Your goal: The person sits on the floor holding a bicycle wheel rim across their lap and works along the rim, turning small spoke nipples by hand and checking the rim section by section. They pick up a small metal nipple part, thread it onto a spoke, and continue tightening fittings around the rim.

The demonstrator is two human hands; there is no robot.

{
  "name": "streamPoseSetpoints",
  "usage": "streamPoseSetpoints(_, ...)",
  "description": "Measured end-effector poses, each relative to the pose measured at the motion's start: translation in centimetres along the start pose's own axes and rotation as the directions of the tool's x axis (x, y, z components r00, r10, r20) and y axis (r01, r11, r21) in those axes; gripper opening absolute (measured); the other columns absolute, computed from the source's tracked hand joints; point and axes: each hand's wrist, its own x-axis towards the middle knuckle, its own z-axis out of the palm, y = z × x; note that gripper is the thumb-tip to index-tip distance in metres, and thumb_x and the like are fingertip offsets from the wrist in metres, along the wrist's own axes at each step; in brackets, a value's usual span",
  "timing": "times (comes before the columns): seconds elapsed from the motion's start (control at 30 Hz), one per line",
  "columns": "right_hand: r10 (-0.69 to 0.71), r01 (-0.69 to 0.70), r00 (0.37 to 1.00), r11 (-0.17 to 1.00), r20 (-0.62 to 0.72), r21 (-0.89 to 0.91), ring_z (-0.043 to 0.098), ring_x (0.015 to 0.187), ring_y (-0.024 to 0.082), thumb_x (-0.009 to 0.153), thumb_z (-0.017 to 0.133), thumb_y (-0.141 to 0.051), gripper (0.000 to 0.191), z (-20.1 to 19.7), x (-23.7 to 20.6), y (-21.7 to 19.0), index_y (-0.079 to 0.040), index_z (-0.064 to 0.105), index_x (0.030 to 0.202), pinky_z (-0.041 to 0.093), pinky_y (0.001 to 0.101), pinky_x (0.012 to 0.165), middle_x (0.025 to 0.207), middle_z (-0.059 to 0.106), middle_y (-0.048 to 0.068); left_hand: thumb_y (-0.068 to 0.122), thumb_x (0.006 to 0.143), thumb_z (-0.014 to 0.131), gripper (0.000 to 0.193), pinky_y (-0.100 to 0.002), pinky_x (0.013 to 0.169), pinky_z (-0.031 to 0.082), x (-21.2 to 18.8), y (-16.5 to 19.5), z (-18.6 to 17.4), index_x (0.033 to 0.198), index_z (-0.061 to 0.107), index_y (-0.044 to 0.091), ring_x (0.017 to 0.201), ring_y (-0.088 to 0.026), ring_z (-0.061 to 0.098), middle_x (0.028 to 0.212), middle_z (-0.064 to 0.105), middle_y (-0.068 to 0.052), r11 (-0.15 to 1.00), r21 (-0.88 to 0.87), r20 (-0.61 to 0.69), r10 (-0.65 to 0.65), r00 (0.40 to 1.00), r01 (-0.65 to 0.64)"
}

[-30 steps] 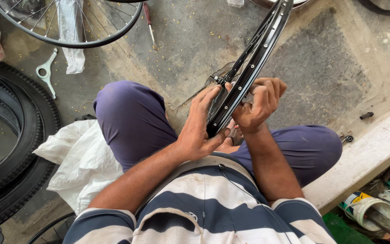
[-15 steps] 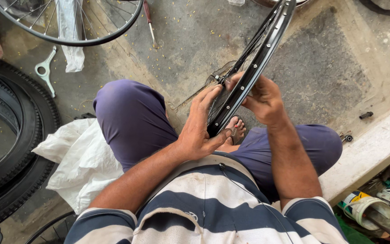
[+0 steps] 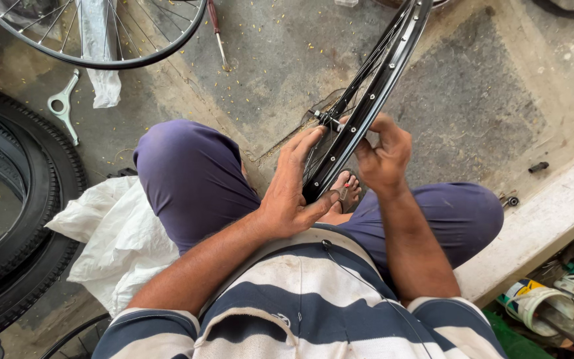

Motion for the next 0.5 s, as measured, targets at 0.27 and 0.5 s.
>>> streamPoseSetpoints(0.27,0.223,-0.415,0.905,0.652,0.363,0.634,0.07,0.104,0.02,0.113,0.058,-0.022,0.037,-1.3,1.1,-0.2,0.004,0.064,0.138,0.055,0.0309,0.096,0.111,0.074,0.015,0.015,0.09,0.08,0.091,-0.048,0.13,0.032,-0.1,-0.3,0.1,0.16,0.024,0.001,0.154,-0.04,0.036,0.161,0.034,-0.025,1.0,0.008,-0.007,0.019,1.0,-0.019)
streamPoseSetpoints(0.5,0.131,-0.297,0.911,0.867,0.392,0.4,0.067,0.117,0.018,0.094,0.074,-0.004,0.032,-2.1,2.3,-1.7,-0.002,0.063,0.124,0.055,0.0321,0.105,0.125,0.068,0.012,0.014,0.086,0.08,0.093,-0.048,0.129,0.031,-0.1,-0.2,-0.1,0.16,0.024,0.0,0.153,-0.041,0.036,0.16,0.033,-0.025,0.999,-0.025,0.005,0.031,1.0,-0.031)
